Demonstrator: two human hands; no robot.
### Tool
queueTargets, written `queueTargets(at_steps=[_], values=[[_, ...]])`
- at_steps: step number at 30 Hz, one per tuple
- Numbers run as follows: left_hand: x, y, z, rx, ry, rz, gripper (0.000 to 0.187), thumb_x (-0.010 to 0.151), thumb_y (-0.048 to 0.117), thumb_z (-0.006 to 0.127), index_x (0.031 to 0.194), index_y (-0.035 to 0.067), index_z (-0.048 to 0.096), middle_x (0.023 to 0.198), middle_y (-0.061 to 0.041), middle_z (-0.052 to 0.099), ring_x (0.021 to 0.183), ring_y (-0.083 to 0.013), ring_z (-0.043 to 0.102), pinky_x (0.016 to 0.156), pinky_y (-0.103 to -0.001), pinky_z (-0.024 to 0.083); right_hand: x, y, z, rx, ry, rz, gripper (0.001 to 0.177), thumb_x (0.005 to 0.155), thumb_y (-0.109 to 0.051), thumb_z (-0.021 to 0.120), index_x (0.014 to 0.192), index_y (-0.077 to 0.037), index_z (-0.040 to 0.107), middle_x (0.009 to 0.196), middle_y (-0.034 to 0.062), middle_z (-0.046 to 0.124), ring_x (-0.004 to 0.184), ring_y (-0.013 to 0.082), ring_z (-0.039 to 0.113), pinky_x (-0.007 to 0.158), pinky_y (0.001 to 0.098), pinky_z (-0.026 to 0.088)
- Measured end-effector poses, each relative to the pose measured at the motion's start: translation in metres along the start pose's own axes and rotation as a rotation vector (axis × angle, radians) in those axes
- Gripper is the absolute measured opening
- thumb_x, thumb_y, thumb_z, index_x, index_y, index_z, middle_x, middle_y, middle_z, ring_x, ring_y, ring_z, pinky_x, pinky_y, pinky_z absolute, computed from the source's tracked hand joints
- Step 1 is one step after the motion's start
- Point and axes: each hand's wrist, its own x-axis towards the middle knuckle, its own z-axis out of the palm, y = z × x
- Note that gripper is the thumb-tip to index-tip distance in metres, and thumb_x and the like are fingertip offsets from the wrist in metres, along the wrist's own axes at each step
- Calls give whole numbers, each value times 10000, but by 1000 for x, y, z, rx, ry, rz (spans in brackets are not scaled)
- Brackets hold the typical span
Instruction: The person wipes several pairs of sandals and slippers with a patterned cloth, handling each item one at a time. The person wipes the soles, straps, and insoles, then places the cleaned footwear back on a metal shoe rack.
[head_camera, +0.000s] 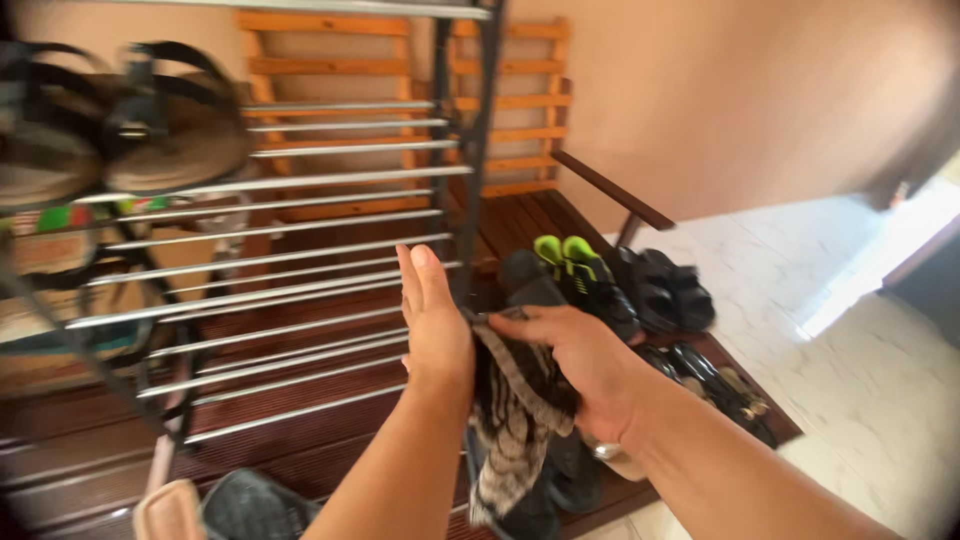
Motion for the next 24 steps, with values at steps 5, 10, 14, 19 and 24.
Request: queueTargets(at_steps=[5, 10, 14, 19, 24], values=[[48, -76, 54, 378, -115, -64, 568, 1045, 535, 410, 1418, 183, 655, 1468, -104, 630, 1391, -295, 517, 1126, -436, 368, 26, -16, -107, 52, 140, 69, 246, 922, -263, 638, 988, -59, 758, 866, 93, 775, 709, 224, 718, 696, 382, 584], [98, -149, 78, 1136, -88, 152, 505, 859, 124, 723, 1335, 203, 573, 1285, -114, 693, 1216, -306, 653, 1011, -417, 522, 58, -44, -220, 179, 376, 23, 236, 958, -283, 619, 972, -74, 727, 890, 79, 773, 718, 212, 715, 707, 383, 594], [104, -205, 94, 1498, -317, -179, 662, 852, 38, 689, 1398, 390, 561, 1524, -78, 490, 1299, -336, 574, 1004, -485, 454, 78, -47, -280, 124, 416, 80, 194, 963, -273, 599, 968, -107, 700, 886, 77, 755, 725, 218, 707, 693, 412, 589], [107, -231, 102, 1817, -838, -567, 544, 927, 354, 729, 1440, 272, 566, 1389, -40, 611, 1325, -349, 544, 1095, -728, 307, 106, -40, -310, 172, 302, 162, 219, 967, -242, 596, 1007, -57, 705, 935, 85, 765, 785, 206, 725, 772, 392, 605], [105, -242, 91, 1639, -728, -472, 437, 877, 424, 783, 1196, 130, 743, 1265, -123, 705, 1256, -354, 636, 1006, -498, 519, 127, -31, -308, 85, 281, 210, 222, 972, -216, 624, 1051, -34, 722, 985, 79, 776, 852, 182, 730, 831, 348, 577]])
